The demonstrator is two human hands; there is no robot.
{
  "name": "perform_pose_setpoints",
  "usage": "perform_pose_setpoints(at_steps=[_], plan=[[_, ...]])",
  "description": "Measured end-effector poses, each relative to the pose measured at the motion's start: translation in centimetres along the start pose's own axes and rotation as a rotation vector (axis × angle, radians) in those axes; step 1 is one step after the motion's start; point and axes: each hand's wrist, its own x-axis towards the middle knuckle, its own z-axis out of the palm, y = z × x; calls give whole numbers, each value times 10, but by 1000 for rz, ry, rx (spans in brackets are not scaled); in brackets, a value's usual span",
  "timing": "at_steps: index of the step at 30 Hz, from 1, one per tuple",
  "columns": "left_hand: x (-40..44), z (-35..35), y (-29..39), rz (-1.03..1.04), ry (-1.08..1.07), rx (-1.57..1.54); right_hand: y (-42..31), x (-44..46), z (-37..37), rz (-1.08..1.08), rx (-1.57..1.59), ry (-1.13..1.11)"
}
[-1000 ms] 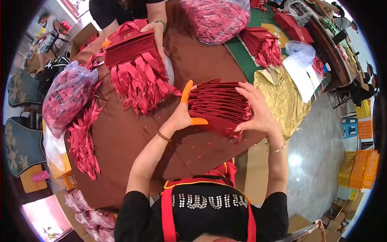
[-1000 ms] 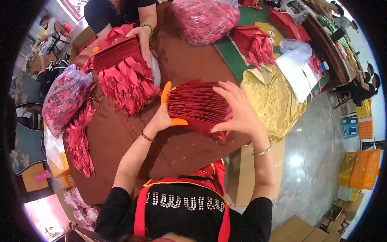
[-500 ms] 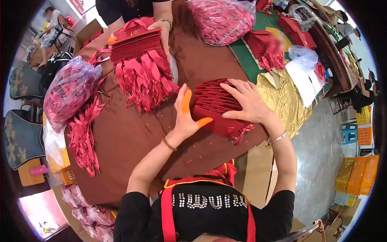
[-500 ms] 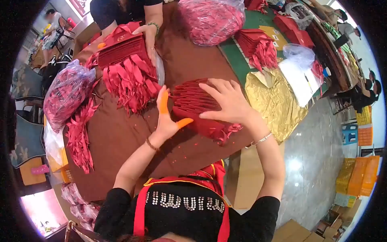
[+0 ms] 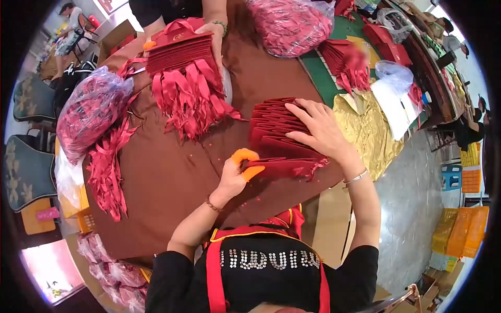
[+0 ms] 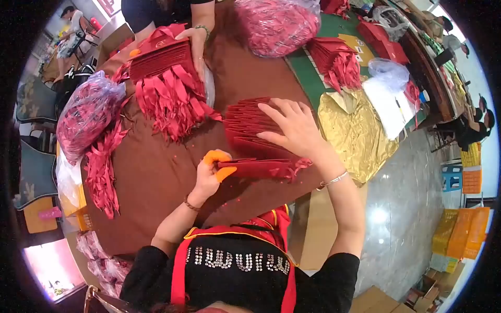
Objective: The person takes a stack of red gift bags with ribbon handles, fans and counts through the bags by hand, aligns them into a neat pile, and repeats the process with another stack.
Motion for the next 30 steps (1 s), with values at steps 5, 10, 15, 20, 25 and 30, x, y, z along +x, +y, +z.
perform_pose_setpoints(at_steps=[5,10,15,20,25,30], plan=[[8,14,20,-113,-98,109,2,0,-1,-57,10,7],[17,30,-9,11,70,74,0,-1,2,-30,14,14],[23,43,-31,193,248,201,1,0,2,-28,24,9],[26,53,-32,247,347,54,2,2,2,-4,31,-12],[22,54,-18,137,362,-204,4,2,2,-10,36,-16],[10,30,-5,36,40,-56,6,2,2,-14,49,-35]])
